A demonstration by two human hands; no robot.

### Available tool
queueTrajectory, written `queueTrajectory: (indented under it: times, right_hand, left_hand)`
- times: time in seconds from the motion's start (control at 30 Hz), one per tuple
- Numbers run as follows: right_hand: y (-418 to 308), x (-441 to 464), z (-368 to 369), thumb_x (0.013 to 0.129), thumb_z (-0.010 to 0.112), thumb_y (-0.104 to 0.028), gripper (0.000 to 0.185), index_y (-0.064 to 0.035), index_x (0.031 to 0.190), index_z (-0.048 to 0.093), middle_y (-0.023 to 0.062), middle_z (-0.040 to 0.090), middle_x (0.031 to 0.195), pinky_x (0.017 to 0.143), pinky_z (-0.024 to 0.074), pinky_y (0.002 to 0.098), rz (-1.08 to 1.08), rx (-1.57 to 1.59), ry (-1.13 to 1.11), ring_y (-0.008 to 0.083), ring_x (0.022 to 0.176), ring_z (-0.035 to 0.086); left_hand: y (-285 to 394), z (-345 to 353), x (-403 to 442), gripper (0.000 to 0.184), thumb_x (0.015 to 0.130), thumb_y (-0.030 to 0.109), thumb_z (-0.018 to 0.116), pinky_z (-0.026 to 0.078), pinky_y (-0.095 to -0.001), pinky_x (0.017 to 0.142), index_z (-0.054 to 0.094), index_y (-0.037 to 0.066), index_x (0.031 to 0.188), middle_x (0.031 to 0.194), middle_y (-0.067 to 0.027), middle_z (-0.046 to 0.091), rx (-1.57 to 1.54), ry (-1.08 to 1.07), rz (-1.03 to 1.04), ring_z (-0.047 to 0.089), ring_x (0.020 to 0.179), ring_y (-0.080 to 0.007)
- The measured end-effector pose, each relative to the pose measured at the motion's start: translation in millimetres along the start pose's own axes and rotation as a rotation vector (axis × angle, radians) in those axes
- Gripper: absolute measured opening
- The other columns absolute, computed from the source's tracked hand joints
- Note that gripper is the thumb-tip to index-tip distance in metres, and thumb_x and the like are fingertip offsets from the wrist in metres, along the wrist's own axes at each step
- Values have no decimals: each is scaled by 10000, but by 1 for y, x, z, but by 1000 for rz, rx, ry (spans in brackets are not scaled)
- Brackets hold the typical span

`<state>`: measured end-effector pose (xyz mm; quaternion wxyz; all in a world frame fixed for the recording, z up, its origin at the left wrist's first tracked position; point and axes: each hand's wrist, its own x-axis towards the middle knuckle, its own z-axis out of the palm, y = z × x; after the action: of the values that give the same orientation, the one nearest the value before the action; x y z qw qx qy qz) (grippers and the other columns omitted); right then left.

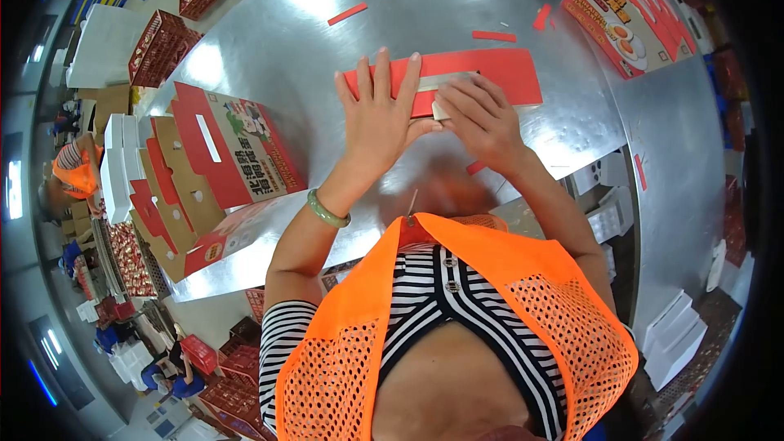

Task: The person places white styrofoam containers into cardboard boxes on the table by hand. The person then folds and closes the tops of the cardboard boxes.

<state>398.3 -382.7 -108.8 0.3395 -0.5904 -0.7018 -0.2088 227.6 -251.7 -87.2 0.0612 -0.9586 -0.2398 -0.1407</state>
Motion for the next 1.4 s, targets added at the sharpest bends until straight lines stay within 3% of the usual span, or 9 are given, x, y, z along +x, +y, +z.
queueTrajectory:
  times: [0.37, 0.43, 0.63, 0.87, 1.07, 1.13, 1.23, 1.3, 1.4]
  right_hand:
    - [3, -17, 7, 777, 734, -79, 334, -31, 1107, 731, 92, 687, 1197, 1050, 539, 449, -73, 117, 69, 280, 1122, 680]
    - [2, -19, 14, 758, 773, -134, 399, -61, 1147, 723, 80, 660, 1269, 1107, 481, 458, 235, 283, -28, 302, 1239, 620]
    - [18, 38, -18, 797, 818, -373, 803, -179, 1509, 501, 137, 510, 1421, 1137, 320, 551, 211, 8, -304, 368, 1335, 452]
    - [87, 45, -15, 846, 749, -538, 769, -268, 1523, 505, 177, 548, 1313, 1027, 394, 534, 45, -33, -520, 396, 1214, 522]
    - [234, 47, -5, 781, 833, -357, 905, -301, 1577, 406, 204, 558, 1320, 1033, 404, 513, 333, -533, -546, 387, 1221, 541]
    - [239, 75, -9, 739, 856, -341, 935, -234, 1564, 429, 211, 545, 1370, 1059, 400, 490, 712, -799, -666, 380, 1252, 530]
    - [183, 115, 52, 825, 787, -323, 721, -163, 1481, 533, 199, 586, 1354, 1089, 402, 492, 465, -379, -330, 363, 1257, 546]
    - [-2, 151, 71, 898, 729, -193, 463, -3, 1309, 631, 168, 627, 1346, 1130, 356, 502, 62, 145, -112, 347, 1246, 548]
    - [-200, 173, 73, 809, 764, -368, 577, -76, 1284, 618, 191, 603, 1263, 1123, 337, 563, -468, 608, -391, 338, 1268, 520]
  left_hand:
    - [0, -3, 7, 1072, 695, 759, 693, 277, -670, 1117, 463, 133, 1535, 1435, -218, 493, -117, 92, 65, 453, 1339, -445]
    - [3, 3, 12, 952, 726, 656, 755, 336, -583, 1093, 527, 121, 1480, 1342, -213, 530, -227, 153, 65, 500, 1248, -416]
    - [10, -6, 17, 811, 727, 531, 809, 387, -517, 1032, 593, 99, 1379, 1259, -192, 556, -316, 193, 3, 520, 1187, -384]
    - [17, -11, -7, 819, 767, 456, 815, 375, -530, 1089, 535, 97, 1447, 1369, -166, 539, -140, 376, -40, 493, 1257, -384]
    - [-35, -44, -155, 617, 819, 138, 806, 373, -490, 1074, 561, 35, 1376, 1289, -150, 605, -102, 743, -726, 499, 1238, -354]
    - [-47, -48, -212, 437, 931, 112, 709, 417, -404, 1027, 564, 17, 1332, 1236, -133, 598, -209, 925, -1011, 521, 1206, -277]
    - [-58, -28, -263, 371, 1016, 194, 640, 442, -363, 988, 569, 8, 1330, 1237, -102, 606, -359, 963, -1267, 553, 1157, -211]
    - [-72, 11, -292, 375, 1057, 279, 595, 454, -353, 970, 584, 21, 1330, 1218, -65, 626, -872, 1061, -1344, 582, 1099, -171]
    - [-69, 26, -272, 330, 1049, 272, 610, 470, -293, 921, 627, 73, 1312, 1192, -33, 651, -1220, 1017, -1493, 588, 1104, -125]
